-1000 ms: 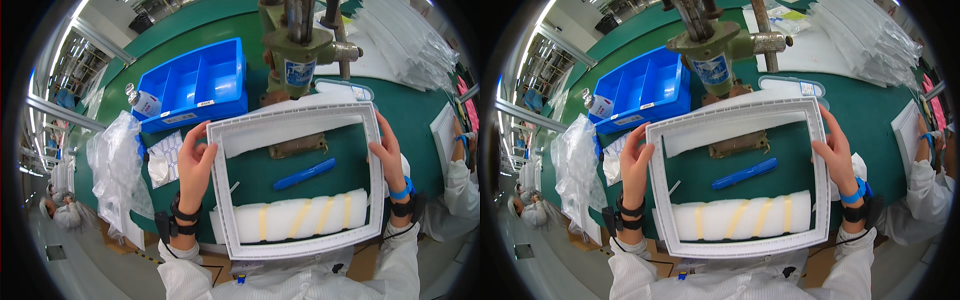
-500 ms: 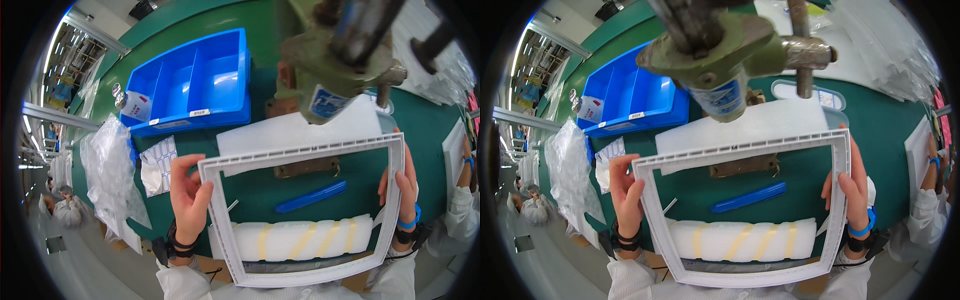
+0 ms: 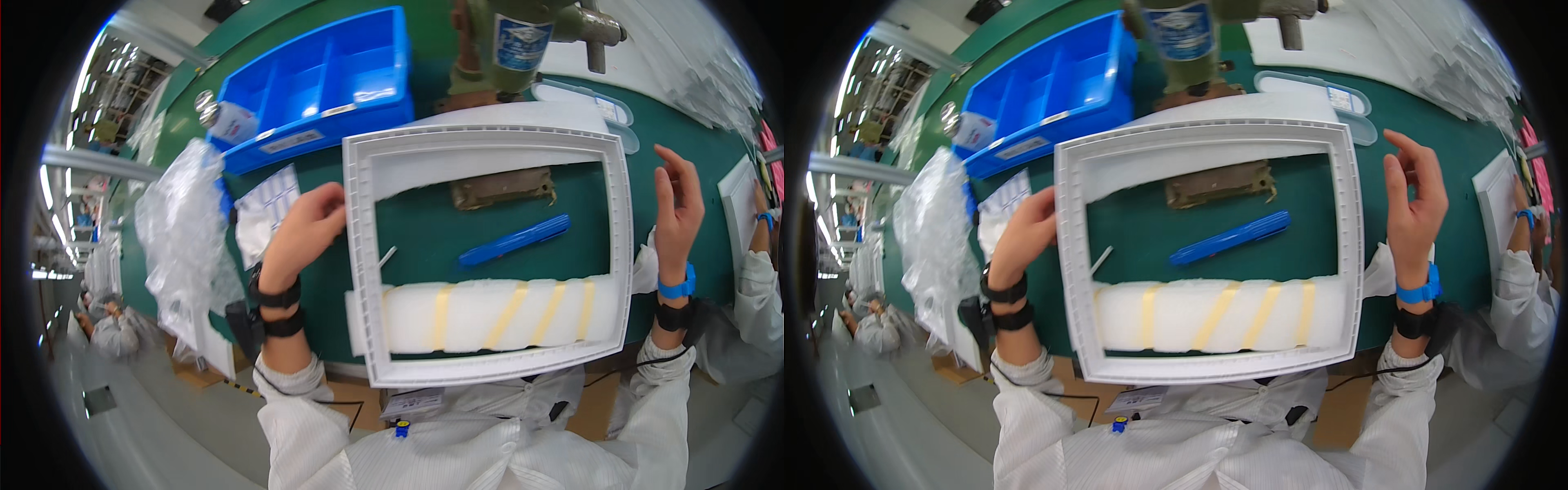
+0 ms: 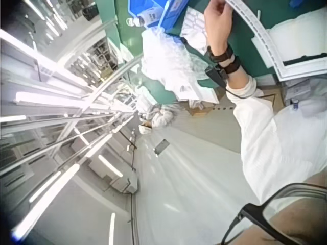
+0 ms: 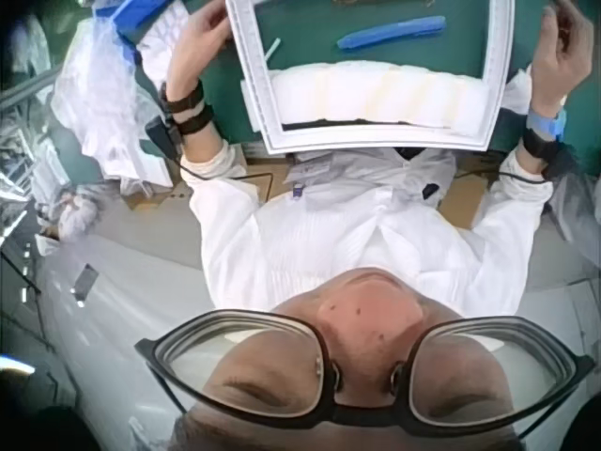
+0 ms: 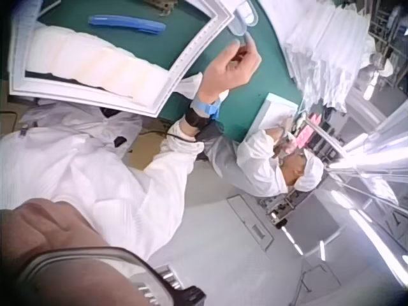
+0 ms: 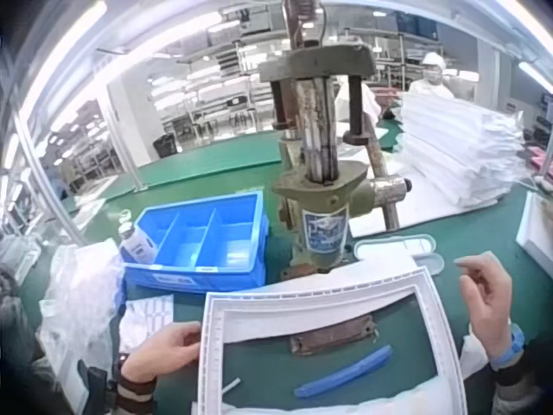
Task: Assembling and inspecting white plastic lighting fixture frames at a factory workbench using a manual press and hand tools.
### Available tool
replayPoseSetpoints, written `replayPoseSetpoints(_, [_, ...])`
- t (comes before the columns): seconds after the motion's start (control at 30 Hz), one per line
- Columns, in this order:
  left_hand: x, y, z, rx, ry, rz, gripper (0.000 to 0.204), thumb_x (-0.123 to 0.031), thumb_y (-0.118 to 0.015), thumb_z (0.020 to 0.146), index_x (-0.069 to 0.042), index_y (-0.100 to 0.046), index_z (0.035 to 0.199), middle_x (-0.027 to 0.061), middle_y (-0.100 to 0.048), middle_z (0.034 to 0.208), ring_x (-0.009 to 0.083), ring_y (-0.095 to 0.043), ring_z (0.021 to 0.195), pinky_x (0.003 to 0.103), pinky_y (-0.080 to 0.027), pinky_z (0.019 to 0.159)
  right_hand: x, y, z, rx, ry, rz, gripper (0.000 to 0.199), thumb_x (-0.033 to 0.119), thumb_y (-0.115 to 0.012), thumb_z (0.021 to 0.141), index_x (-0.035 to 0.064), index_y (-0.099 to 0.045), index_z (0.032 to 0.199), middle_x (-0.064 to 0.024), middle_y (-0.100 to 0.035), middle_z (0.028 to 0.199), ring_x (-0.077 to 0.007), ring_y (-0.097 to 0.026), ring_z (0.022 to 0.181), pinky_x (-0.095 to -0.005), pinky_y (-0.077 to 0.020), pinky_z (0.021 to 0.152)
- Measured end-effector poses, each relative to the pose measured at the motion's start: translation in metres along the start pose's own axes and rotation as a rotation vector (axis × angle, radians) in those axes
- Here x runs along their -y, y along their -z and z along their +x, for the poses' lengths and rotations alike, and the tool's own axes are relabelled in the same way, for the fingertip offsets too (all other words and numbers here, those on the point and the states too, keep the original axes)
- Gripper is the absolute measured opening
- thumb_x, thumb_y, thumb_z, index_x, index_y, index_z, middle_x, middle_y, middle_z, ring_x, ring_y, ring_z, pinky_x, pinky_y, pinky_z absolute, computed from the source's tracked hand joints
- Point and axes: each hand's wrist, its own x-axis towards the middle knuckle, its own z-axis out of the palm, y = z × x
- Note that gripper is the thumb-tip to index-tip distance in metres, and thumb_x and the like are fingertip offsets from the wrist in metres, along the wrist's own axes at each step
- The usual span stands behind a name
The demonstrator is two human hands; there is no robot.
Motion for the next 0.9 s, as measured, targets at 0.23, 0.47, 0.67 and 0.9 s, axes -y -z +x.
replayPoseSetpoints(0.23, [-0.009,-0.011,-0.011,0.264,-0.242,0.303,0.032,-0.015,-0.087,0.071,-0.003,-0.065,0.092,0.0023,-0.064,0.079,0.0111,-0.059,0.074,0.028,-0.049,0.067,0.079,-0.025,-0.019,0.614,0.447,-0.103,0.027,0.012,-0.071,0.080,0.0097,-0.070,0.107,-0.0091,-0.067,0.108,-0.0289,-0.062,0.103,-0.0402,-0.0520,0.085])
replayPoseSetpoints(0.47, [-0.007,-0.024,-0.015,0.092,-0.289,0.295,0.025,-0.011,-0.082,0.073,-0.001,-0.065,0.088,0.0083,-0.065,0.074,0.0183,-0.062,0.069,0.034,-0.049,0.062,0.079,-0.075,-0.033,0.863,0.549,-0.333,0.027,0.020,-0.070,0.085,0.0106,-0.065,0.110,-0.0068,-0.063,0.099,-0.0256,-0.062,0.097,-0.0417,-0.0489,0.083])
replayPoseSetpoints(0.67, [0.040,-0.008,-0.006,-0.097,-0.390,0.261,0.013,-0.008,-0.069,0.081,0.002,-0.064,0.088,0.0048,-0.062,0.075,0.0129,-0.058,0.067,0.027,-0.046,0.062,0.102,-0.020,-0.026,0.533,0.359,-0.145,0.028,0.012,-0.063,0.088,0.0021,-0.057,0.114,-0.0176,-0.062,0.100,-0.0321,-0.064,0.089,-0.0420,-0.0509,0.079])
replayPoseSetpoints(0.9, [0.059,0.033,-0.054,-0.314,-0.246,-0.132,0.007,-0.003,-0.053,0.091,-0.002,-0.057,0.096,0.0003,-0.054,0.074,0.0083,-0.052,0.065,0.022,-0.041,0.057,0.074,0.123,-0.096,-0.019,-0.497,0.663,0.028,0.022,-0.052,0.097,0.0021,-0.055,0.116,-0.0027,-0.057,0.083,-0.0075,-0.050,0.068,-0.0221,-0.0402,0.060])
